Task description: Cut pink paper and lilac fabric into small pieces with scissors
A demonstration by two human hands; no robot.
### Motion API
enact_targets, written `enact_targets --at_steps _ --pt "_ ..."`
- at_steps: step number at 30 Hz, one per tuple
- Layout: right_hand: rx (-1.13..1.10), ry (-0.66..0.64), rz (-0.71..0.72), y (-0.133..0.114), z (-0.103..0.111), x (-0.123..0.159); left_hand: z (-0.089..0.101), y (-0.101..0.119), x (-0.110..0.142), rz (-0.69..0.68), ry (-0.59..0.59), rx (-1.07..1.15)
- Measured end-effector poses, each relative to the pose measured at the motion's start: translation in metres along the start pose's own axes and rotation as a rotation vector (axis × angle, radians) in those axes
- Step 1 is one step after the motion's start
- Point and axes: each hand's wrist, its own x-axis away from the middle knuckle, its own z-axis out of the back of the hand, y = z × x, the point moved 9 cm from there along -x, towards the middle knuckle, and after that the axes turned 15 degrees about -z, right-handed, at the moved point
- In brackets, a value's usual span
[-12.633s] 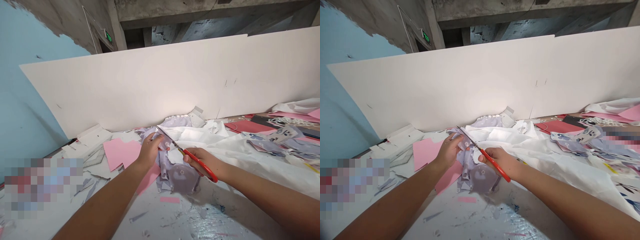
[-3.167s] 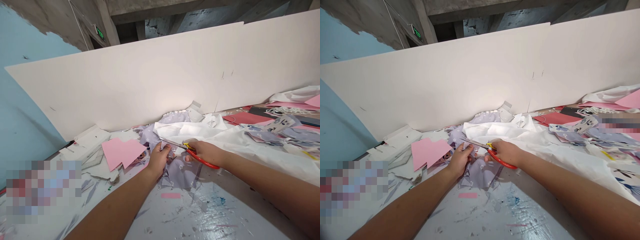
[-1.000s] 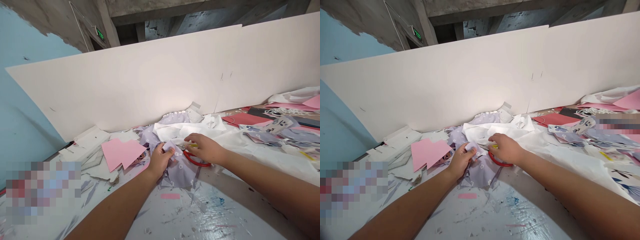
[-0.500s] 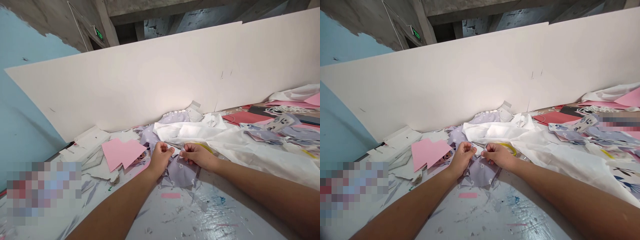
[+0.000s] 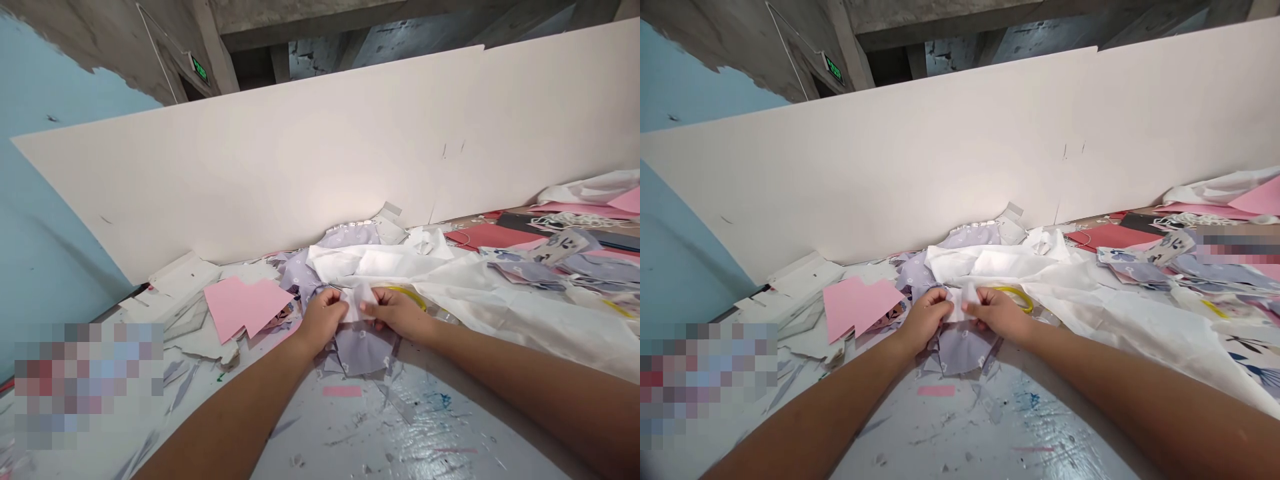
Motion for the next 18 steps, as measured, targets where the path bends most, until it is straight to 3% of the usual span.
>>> enact_targets --at_steps 4,12,15,18 --pt "-0.152 0.033 -0.067 0.004 0.009 -0.004 0.014 -0.003 -0.003 -0.001 0.107 -0.006" --pt "-0.245 0.018 -0.117 0.008 0.008 -0.005 0.028 0.008 -0.010 -0.019 0.162 -0.070" --pt "-0.226 0.007 -0.129 0.007 0.006 -0.004 0.042 0.022 -0.016 -0.049 0.192 -0.141" --pt "-0.187 -0.001 -0.130 0.007 0.004 -0.004 0.060 0.049 -0.023 -0.097 0.210 -0.222"
